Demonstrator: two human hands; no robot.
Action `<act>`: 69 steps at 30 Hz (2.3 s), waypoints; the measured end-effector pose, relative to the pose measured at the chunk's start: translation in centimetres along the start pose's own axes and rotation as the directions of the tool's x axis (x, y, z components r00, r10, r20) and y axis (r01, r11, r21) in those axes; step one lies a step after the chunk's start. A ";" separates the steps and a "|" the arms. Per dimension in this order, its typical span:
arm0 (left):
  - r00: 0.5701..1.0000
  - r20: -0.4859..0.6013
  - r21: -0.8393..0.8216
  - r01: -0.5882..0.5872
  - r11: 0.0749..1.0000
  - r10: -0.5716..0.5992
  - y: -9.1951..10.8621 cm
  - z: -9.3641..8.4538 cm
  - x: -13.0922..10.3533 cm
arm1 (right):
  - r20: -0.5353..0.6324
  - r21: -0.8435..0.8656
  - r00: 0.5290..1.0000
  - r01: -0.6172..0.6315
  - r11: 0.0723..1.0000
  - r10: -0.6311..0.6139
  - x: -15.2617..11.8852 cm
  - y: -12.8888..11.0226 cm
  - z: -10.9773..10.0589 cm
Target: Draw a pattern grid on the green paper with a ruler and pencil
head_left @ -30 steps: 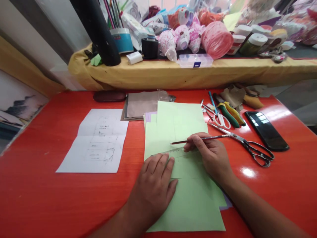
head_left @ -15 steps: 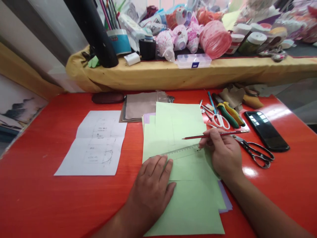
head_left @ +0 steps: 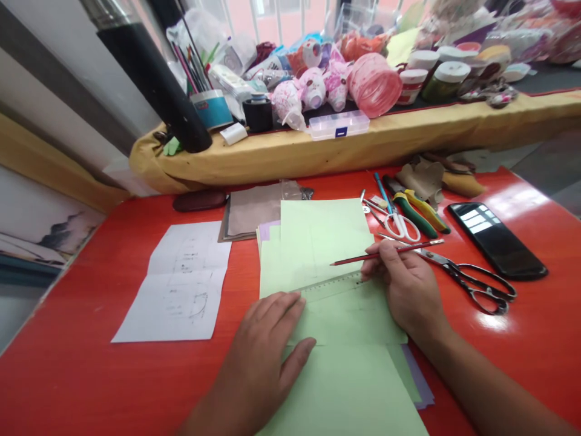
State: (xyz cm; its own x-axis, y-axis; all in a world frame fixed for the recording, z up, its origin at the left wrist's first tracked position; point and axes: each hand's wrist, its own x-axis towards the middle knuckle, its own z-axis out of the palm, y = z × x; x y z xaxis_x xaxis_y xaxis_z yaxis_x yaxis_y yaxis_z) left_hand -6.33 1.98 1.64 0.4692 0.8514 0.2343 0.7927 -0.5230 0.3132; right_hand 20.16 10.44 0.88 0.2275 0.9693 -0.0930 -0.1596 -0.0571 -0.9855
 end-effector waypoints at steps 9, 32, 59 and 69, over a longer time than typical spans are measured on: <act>0.995 0.024 0.248 -0.096 0.964 0.093 0.1 0.9 0.7 | 0.023 0.036 0.999 -0.030 0.999 0.030 0.2 0.1 -0.3; 0.985 -0.098 0.283 -0.107 0.953 0.140 -0.7 2.8 1.7 | 0.060 -0.035 0.998 0.022 0.999 -0.020 0.1 -0.1 -0.3; 0.994 -0.076 0.181 -0.063 0.981 0.078 -0.7 2.7 1.7 | 0.060 -0.185 0.998 0.031 0.982 -0.020 -0.2 -1.0 0.1; 0.995 -0.063 0.186 -0.061 0.981 0.074 -0.6 2.7 1.7 | 0.065 -0.206 0.997 0.049 0.977 -0.036 -0.2 -0.9 0.1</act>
State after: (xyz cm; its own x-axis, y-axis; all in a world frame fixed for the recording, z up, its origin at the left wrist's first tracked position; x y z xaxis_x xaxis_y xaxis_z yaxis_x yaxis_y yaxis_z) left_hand -4.98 3.90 -0.65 0.5008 0.8063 0.3146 0.8213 -0.5575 0.1214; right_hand 20.15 10.37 1.77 0.1700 0.9843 -0.0476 0.0535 -0.0574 -0.9969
